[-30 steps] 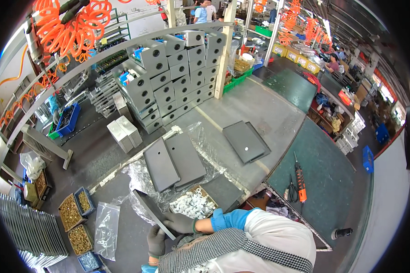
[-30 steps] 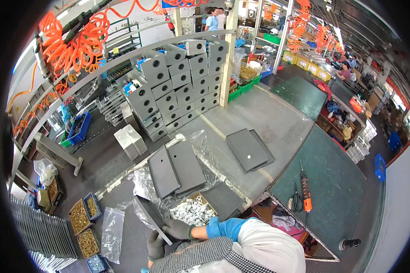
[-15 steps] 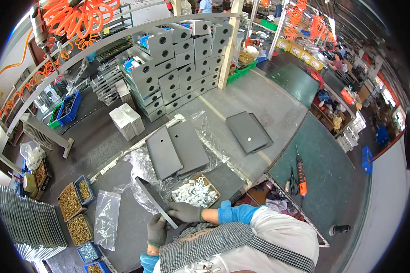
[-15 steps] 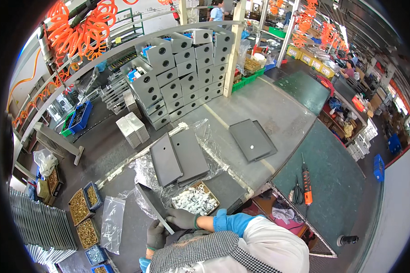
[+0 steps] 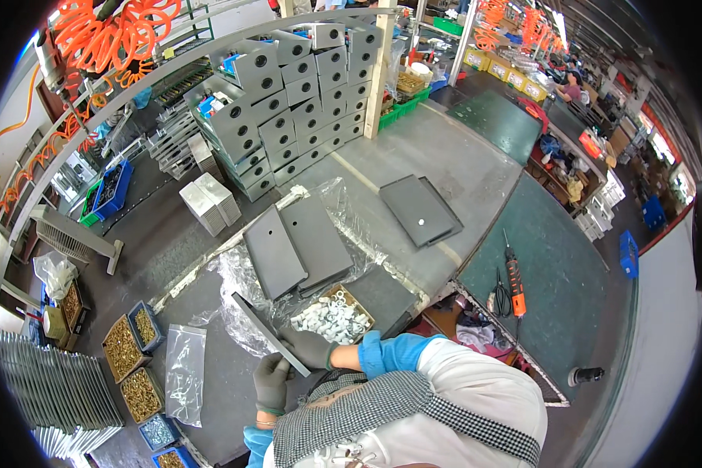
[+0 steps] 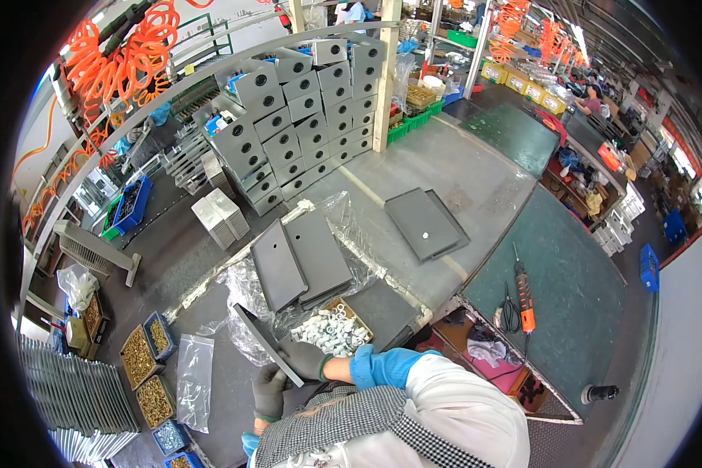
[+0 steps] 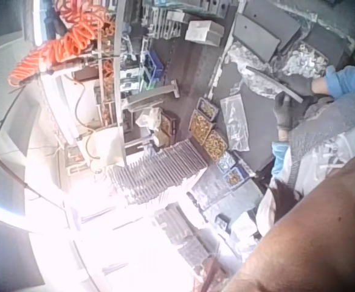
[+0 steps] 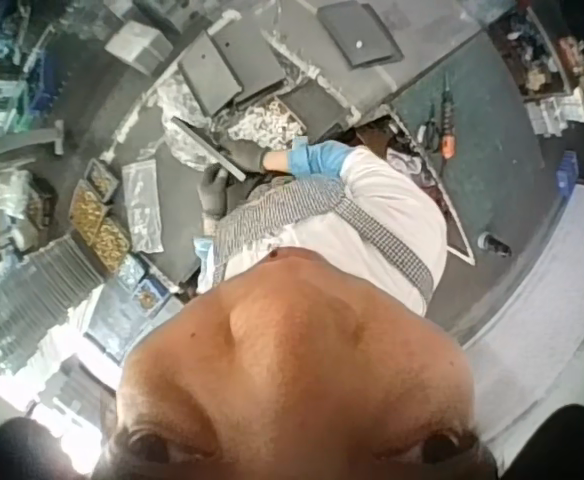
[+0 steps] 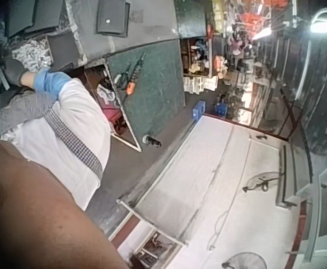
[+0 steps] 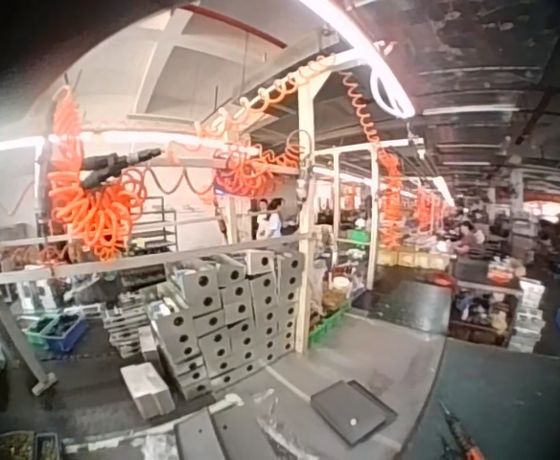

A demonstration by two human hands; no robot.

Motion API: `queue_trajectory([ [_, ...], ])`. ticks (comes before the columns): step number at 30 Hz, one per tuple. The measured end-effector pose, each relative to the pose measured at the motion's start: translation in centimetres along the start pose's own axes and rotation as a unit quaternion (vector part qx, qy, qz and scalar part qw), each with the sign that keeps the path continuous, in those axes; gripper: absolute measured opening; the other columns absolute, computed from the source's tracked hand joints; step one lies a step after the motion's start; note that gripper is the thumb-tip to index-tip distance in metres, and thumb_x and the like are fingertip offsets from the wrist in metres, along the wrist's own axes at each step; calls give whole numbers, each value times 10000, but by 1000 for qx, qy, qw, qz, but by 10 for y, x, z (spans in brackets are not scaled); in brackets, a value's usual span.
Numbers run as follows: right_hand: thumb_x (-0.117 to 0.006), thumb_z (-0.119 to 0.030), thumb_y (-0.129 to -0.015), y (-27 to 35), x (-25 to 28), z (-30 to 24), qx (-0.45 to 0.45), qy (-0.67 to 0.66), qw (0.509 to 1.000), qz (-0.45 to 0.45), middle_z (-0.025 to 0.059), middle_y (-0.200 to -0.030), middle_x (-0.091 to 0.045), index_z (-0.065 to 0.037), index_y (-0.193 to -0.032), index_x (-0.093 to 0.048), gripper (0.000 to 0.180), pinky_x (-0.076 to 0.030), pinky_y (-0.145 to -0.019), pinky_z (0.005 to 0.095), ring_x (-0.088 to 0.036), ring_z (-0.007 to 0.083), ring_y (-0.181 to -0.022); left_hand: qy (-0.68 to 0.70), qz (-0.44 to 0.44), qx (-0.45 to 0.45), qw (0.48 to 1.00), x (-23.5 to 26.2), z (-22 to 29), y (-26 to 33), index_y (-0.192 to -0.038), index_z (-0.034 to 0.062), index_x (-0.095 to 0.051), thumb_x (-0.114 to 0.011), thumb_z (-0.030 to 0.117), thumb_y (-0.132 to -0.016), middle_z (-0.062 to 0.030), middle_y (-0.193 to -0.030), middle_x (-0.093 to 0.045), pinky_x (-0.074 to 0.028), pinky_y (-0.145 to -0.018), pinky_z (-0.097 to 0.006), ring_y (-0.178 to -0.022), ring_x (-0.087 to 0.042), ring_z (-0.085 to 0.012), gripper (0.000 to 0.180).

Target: The person repeatedly picks up gray rectangular panels and white plastic fasteners, inserts the fasteners into pre-drilled holes on the panels, and stacks the finished units. The process is performed one at a time on a workbench in a factory setting.

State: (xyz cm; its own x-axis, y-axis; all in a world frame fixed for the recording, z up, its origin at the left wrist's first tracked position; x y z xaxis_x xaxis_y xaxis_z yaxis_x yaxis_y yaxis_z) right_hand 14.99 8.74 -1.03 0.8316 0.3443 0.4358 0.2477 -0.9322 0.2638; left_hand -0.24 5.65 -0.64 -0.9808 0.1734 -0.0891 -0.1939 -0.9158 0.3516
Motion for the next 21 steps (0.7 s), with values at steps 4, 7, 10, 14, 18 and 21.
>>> queue_trajectory([
  [4, -455, -367, -1052, 13, 5, -7, 15, -36, 999, -13, 195, -1142, -703, -88, -1324, -565, 405, -526, -926, 424, -685, 366, -1061, -6, 18, -21, 1000, 9, -6, 2, -1104, -59, -665, -689, 129, -967, -69, -871, -691, -530, -638, -265, -715, -633, -127, 233],
  [7, -457, -359, -1050, 17, 5, -18, 106, -14, 994, 10, 187, -1137, -707, -82, -1314, -576, 401, -520, -938, 424, -687, 359, -1064, 106, -18, 103, 989, 16, -12, 1, -1094, -50, -672, -689, 127, -966, -76, -895, -701, -541, -639, -273, -725, -643, -130, 219],
  [10, -455, -356, -1047, 7, -1, -9, -5, -34, 999, -39, 190, -1129, -709, -72, -1290, -596, 400, -517, -941, 435, -685, 361, -1067, -12, 27, 11, 999, 12, -2, 1, -1103, -46, -674, -691, 131, -967, -74, -913, -707, -543, -636, -269, -727, -649, -131, 224],
  [14, -471, -336, -1037, 5, 1, -2, 40, -27, 999, -10, 196, -1101, -715, -60, -1261, -613, 383, -529, -911, 442, -698, 357, -1026, 5, 11, 12, 1000, 12, -10, -2, -1121, -48, -672, -703, 145, -964, -72, -917, -710, -549, -640, -264, -728, -654, -126, 251],
  [18, -483, -352, -1036, 18, 9, -27, 58, -22, 998, -11, 207, -1098, -707, -65, -1283, -591, 394, -531, -897, 456, -698, 372, -991, 42, 6, 57, 997, 16, -12, 0, -1111, -49, -676, -710, 150, -960, -72, -918, -710, -553, -641, -258, -722, -649, -119, 252],
  [21, -492, -353, -1039, 5, 6, -16, -45, -72, 993, -84, 245, -1162, -682, -69, -1279, -564, 379, -512, -936, 479, -667, 411, -1059, -10, 2, 34, 999, 15, -3, 0, -1109, -49, -677, -715, 149, -957, -73, -921, -712, -556, -642, -256, -719, -650, -120, 253],
])
Point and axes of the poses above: each hand's wrist, its own y-axis away from the middle knuckle, its own x-axis out of the back of the hand, z = x × y, the point moved 5 cm from there along -y, towards the middle knuckle
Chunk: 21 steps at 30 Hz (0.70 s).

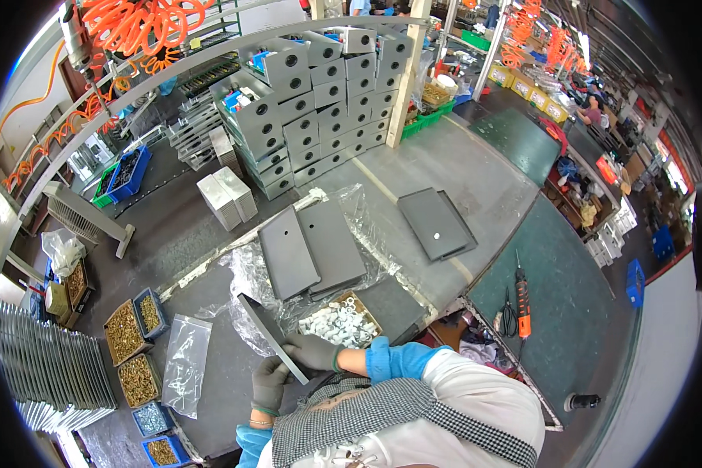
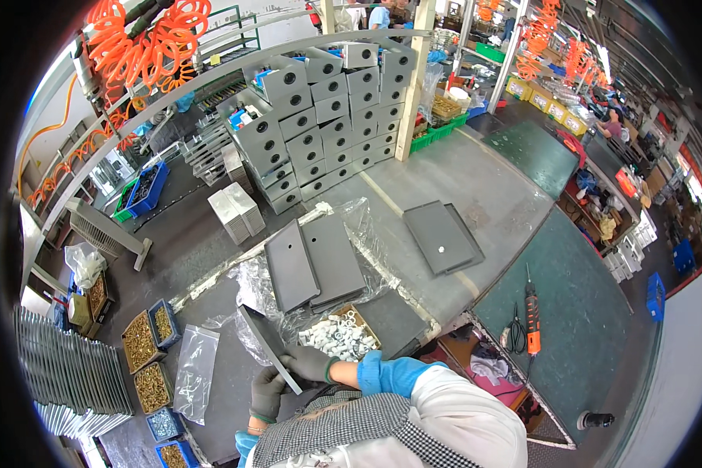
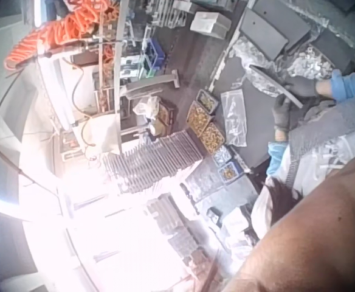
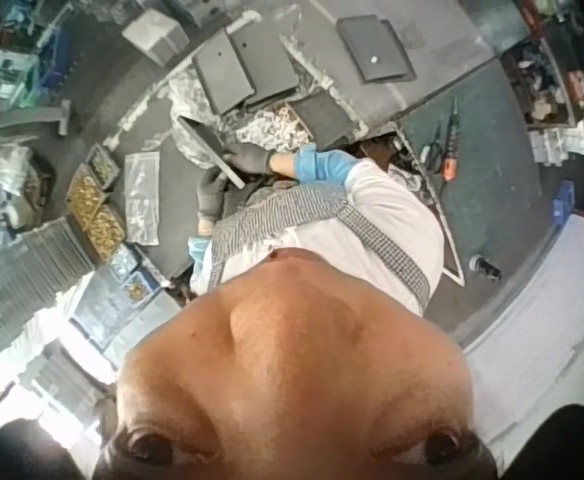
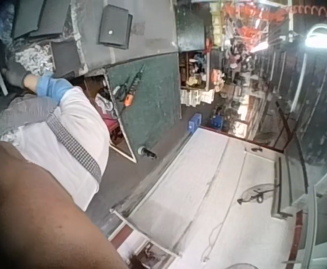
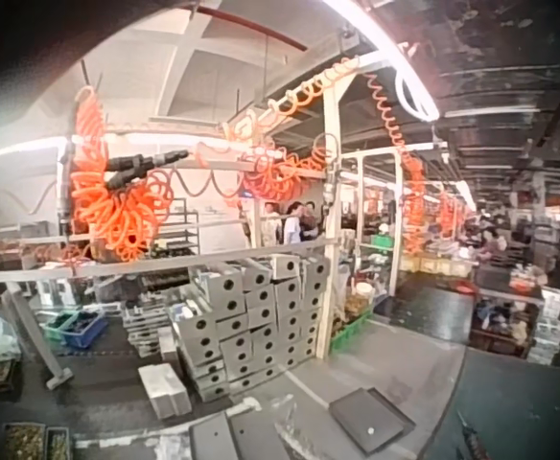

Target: The person repeatedly picks up gray rectangular panels and white plastic fasteners, inserts the fasteners into pre-drilled holes on the panels, and stacks the finished units. The process is performed one at a time on a workbench in a factory setting.

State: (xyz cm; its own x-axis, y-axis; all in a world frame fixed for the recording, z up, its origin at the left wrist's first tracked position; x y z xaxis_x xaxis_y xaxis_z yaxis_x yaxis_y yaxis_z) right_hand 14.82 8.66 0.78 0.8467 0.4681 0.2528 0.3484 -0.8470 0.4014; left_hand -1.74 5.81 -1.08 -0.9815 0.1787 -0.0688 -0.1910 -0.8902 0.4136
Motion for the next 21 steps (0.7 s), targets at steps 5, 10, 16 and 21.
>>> queue_trajectory([
  [5, -485, -346, -1037, 16, 0, -13, 125, 63, 988, 62, 221, -1120, -701, -66, -1273, -598, 383, -526, -914, 454, -682, 384, -1055, 51, 0, 40, 998, 2, -8, -1, -1102, -48, -678, -721, 145, -951, -82, -926, -717, -565, -648, -264, -731, -661, -130, 249],
  [10, -457, -379, -1058, -6, -3, 10, 129, 70, 989, 35, 192, -1108, -705, -87, -1364, -539, 430, -542, -892, 445, -700, 368, -1010, 10, 11, 7, 1000, -1, -5, 0, -1093, -37, -682, -714, 150, -956, -75, -914, -712, -558, -641, -261, -706, -642, -117, 234],
  [16, -437, -375, -1052, -4, -4, 5, 72, 90, 992, 52, 222, -1142, -699, -118, -1373, -522, 420, -521, -921, 474, -677, 408, -1040, 23, -8, 50, 998, 0, -9, -2, -1092, -35, -683, -700, 154, -964, -68, -905, -706, -548, -645, -258, -699, -627, -107, 229],
  [21, -444, -353, -1045, -1, 6, -7, 123, 84, 988, 47, 232, -1119, -698, -110, -1359, -522, 404, -514, -931, 468, -672, 402, -1060, 22, -20, 13, 999, -2, 1, 0, -1083, -33, -681, -686, 141, -969, -69, -884, -700, -537, -648, -260, -694, -620, -109, 208],
])
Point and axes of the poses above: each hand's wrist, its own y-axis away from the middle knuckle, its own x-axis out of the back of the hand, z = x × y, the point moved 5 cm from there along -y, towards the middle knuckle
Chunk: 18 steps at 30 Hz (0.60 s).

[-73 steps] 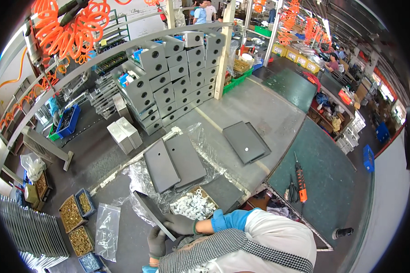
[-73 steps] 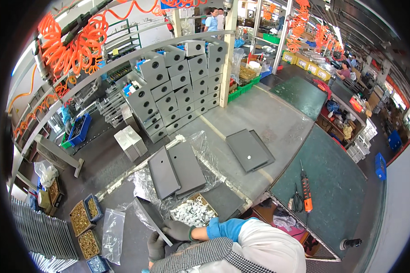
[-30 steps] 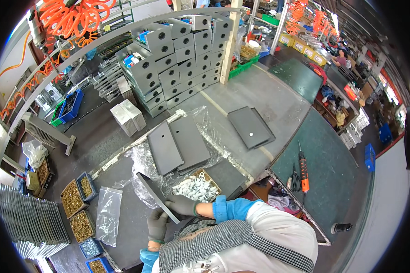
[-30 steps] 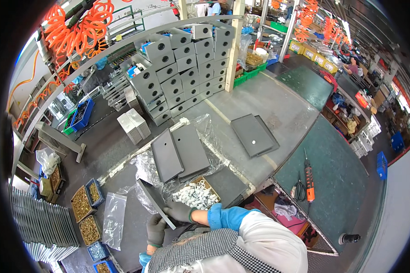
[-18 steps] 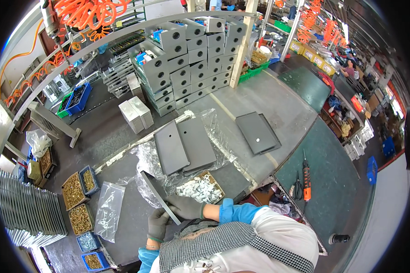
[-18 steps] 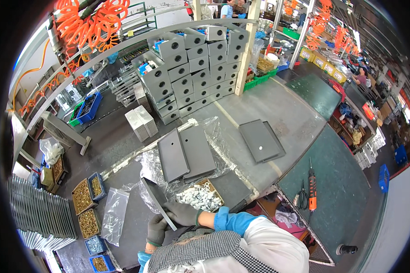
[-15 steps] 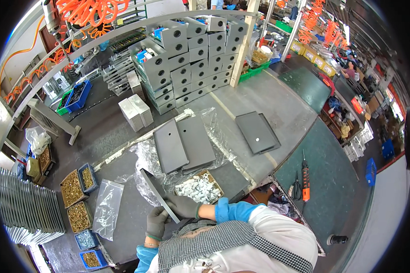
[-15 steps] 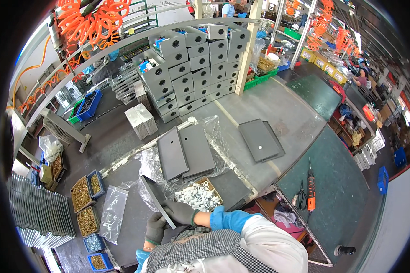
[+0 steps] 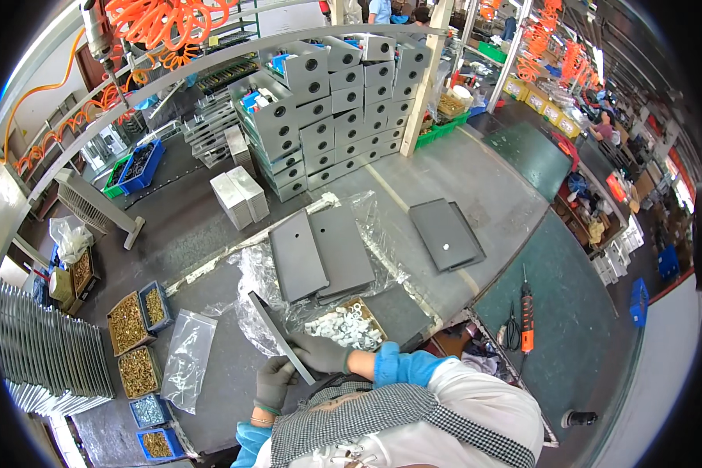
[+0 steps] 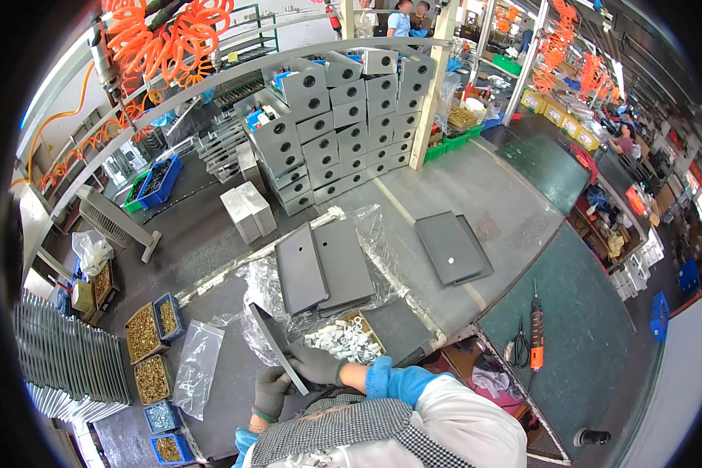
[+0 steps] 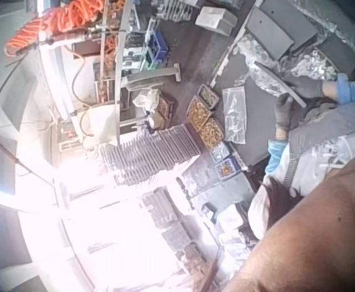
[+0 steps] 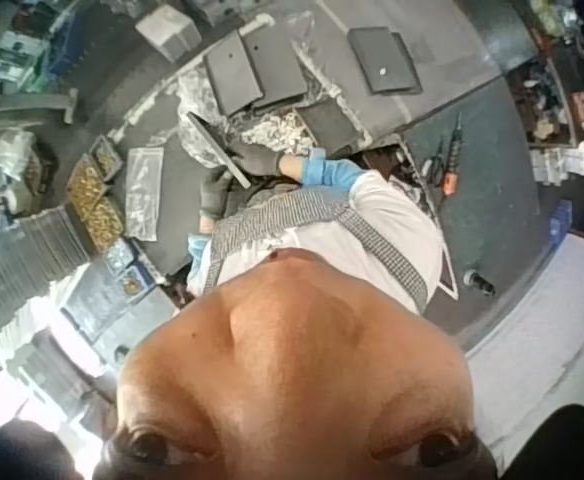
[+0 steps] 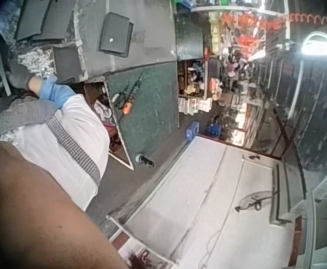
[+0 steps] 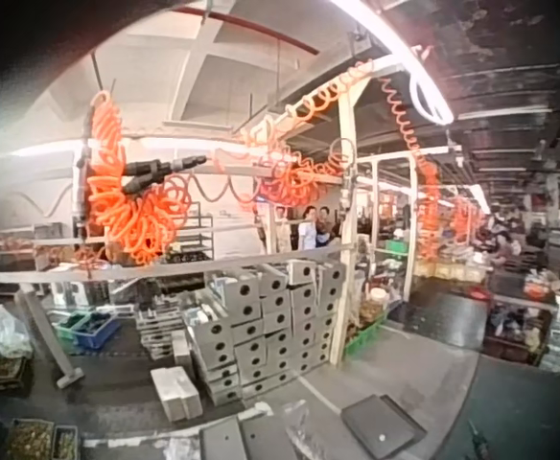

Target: The person repeatedly picks up gray rectangular panels and white plastic fasteners, inserts the fasteners into pre-drilled holes on the panels, and stacks the finished units. The process is performed one at a time on a workbench in a factory setting.

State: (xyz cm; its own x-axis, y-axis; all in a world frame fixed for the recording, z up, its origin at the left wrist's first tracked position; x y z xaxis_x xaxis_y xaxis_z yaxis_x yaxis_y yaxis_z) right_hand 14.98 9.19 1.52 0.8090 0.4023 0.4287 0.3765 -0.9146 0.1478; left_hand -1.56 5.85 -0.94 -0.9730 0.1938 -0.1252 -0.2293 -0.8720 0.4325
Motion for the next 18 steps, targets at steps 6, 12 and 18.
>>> queue_trajectory([
  [6, -460, -364, -1038, 9, -6, 2, -52, 17, 998, 7, 238, -1088, -696, -77, -1363, -498, 436, -524, -880, 474, -679, 413, -1017, 95, -54, 53, 993, 0, -16, -11, -1095, -47, -674, -669, 155, -980, -50, -835, -671, -510, -627, -250, -686, -595, -115, 232],
  [12, -500, -363, -1033, -2, -11, 19, -20, -72, 997, -12, 215, -1066, -703, -61, -1400, -494, 476, -515, -931, 426, -685, 352, -1041, -21, -13, -39, 999, 2, -7, -6, -1114, -51, -671, -672, 214, -992, -23, -826, -652, -500, -622, -243, -685, -584, -114, 292],
  [18, -520, -310, -1031, 25, 4, -16, 78, 44, 996, -30, 229, -1045, -690, -79, -1443, -443, 478, -521, -920, 443, -679, 382, -1026, 159, -136, 82, 974, 7, -26, -18, -1101, -53, -675, -705, 157, -967, -58, -885, -694, -535, -653, -268, -724, -634, -133, 251],
])
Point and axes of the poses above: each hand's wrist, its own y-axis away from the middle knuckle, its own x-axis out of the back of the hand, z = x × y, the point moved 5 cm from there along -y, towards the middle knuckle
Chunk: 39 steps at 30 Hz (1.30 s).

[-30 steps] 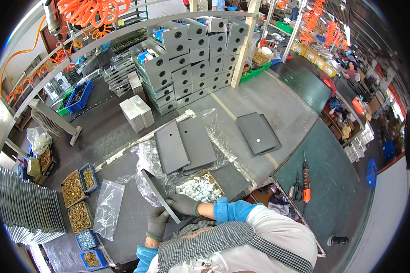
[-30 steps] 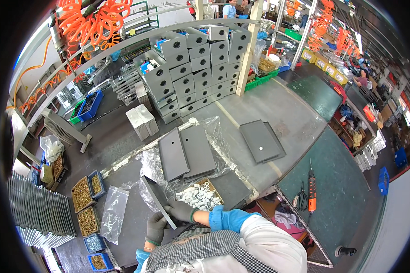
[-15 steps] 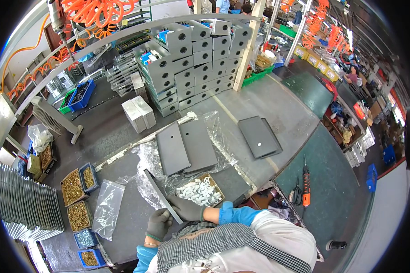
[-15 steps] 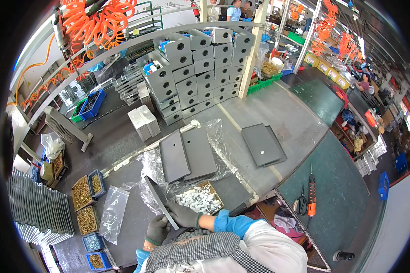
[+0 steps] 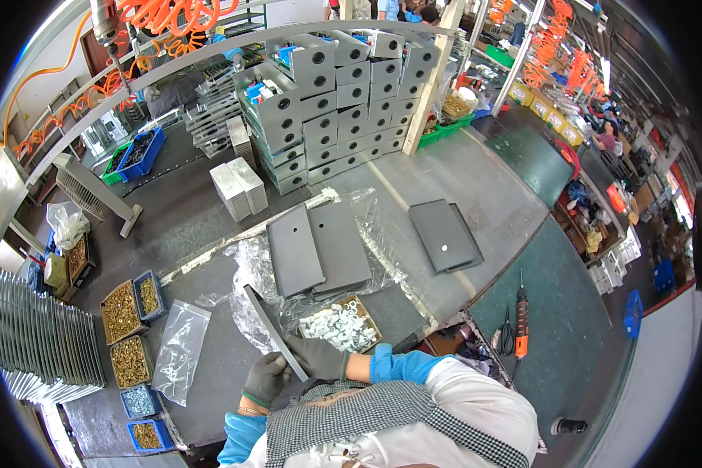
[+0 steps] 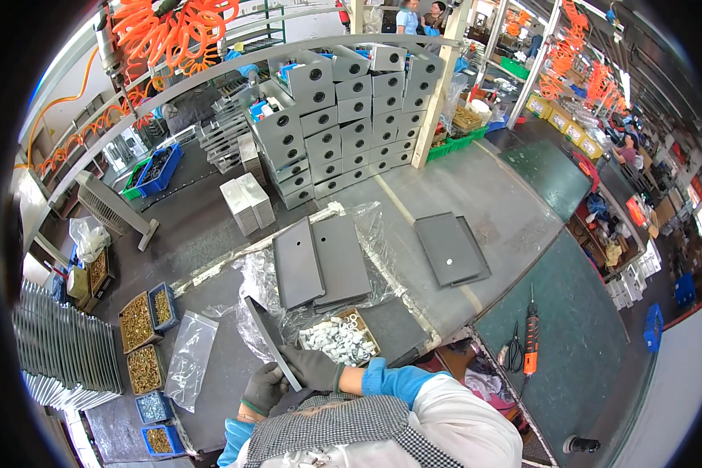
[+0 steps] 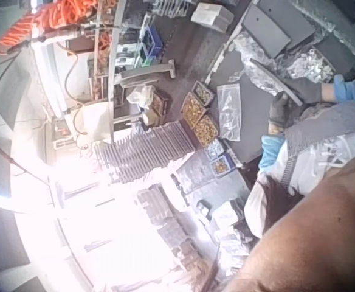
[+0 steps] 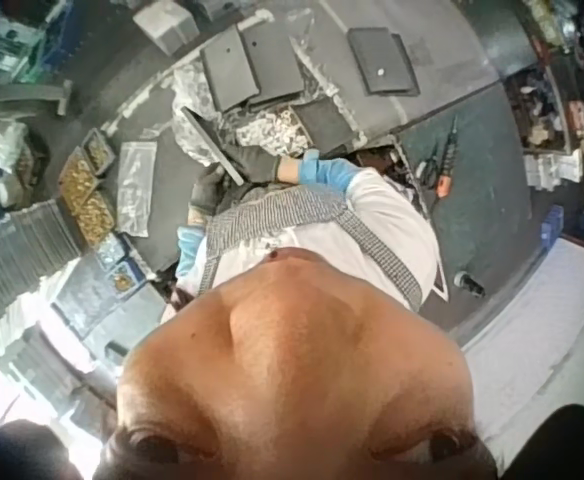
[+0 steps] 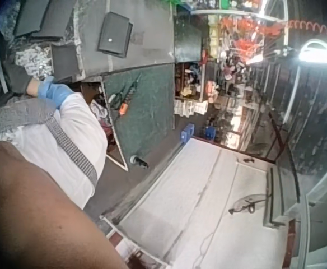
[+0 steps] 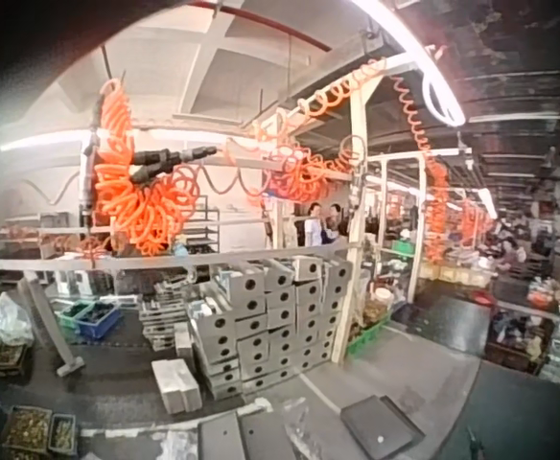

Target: The person repeatedly picks up gray rectangular panels and white plastic fasteners, inserts the fasteners into pre-drilled holes on the panels, and stacks the finished units. The process is performed one at a time on a workbench in a factory setting.

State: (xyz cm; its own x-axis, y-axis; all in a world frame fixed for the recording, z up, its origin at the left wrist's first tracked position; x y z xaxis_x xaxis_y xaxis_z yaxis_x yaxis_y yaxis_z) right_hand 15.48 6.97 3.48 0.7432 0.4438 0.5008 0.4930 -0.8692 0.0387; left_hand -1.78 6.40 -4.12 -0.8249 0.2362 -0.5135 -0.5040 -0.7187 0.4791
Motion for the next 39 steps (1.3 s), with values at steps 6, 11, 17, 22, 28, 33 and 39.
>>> queue_trajectory([
  [6, -476, -367, -1039, -27, -29, 56, -194, -159, 968, 7, 242, -1095, -692, -93, -1390, -518, 447, -530, -893, 431, -689, 361, -1027, -249, 104, -173, 947, -18, 16, 8, -1105, -32, -677, -675, 150, -983, -52, -882, -691, -540, -662, -267, -724, -631, -127, 220],
  [11, -475, -382, -1042, -13, -4, 26, -48, -71, 996, 31, 239, -1148, -683, -113, -1462, -455, 499, -537, -883, 453, -684, 395, -1040, -172, 99, -55, 978, -28, 19, 15, -1158, -7, -652, -638, 231, -1017, -37, -912, -684, -528, -670, -251, -742, -611, -101, 277],
  [17, -464, -364, -1053, -2, 3, 8, -34, -28, 999, 13, 272, -1148, -674, -172, -1545, -332, 545, -547, -836, 505, -678, 445, -996, -141, 33, -8, 989, -15, 14, 0, -1129, -4, -632, -634, 271, -1023, -48, -897, -672, -506, -640, -244, -702, -580, -96, 294],
  [22, -461, -380, -1047, -11, -10, 25, -151, -82, 985, 17, 266, -1166, -675, -90, -1452, -460, 498, -541, -850, 464, -688, 407, -1009, -176, 73, -61, 980, -22, 17, 1, -1104, -19, -634, -686, 182, -988, -67, -882, -685, -522, -647, -257, -702, -610, -104, 238],
  [28, -455, -350, -1054, -24, -15, 43, -186, -155, 970, -6, 227, -1191, -686, -35, -1407, -536, 480, -514, -959, 412, -672, 358, -1088, -184, 80, -95, 975, -26, 22, 7, -1081, -26, -653, -703, 137, -966, -59, -874, -685, -518, -646, -256, -712, -611, -99, 205],
  [33, -487, -276, -1029, 2, 1, 2, 92, -21, 993, 75, 246, -1094, -680, -108, -1494, -407, 502, -529, -922, 443, -667, 411, -1072, 44, -55, 10, 997, -16, 6, -5, -1057, -36, -670, -624, 212, -1012, -12, -823, -624, -442, -620, -212, -693, -524, -94, 257],
  [39, -467, -351, -1055, -13, -8, 21, -154, -174, 972, 18, 261, -1199, -663, -51, -1479, -439, 520, -502, -971, 419, -648, 377, -1138, -153, 36, -122, 980, -26, 19, 3, -1071, -14, -657, -658, 176, -1001, -41, -881, -667, -481, -648, -236, -719, -574, -96, 203],
])
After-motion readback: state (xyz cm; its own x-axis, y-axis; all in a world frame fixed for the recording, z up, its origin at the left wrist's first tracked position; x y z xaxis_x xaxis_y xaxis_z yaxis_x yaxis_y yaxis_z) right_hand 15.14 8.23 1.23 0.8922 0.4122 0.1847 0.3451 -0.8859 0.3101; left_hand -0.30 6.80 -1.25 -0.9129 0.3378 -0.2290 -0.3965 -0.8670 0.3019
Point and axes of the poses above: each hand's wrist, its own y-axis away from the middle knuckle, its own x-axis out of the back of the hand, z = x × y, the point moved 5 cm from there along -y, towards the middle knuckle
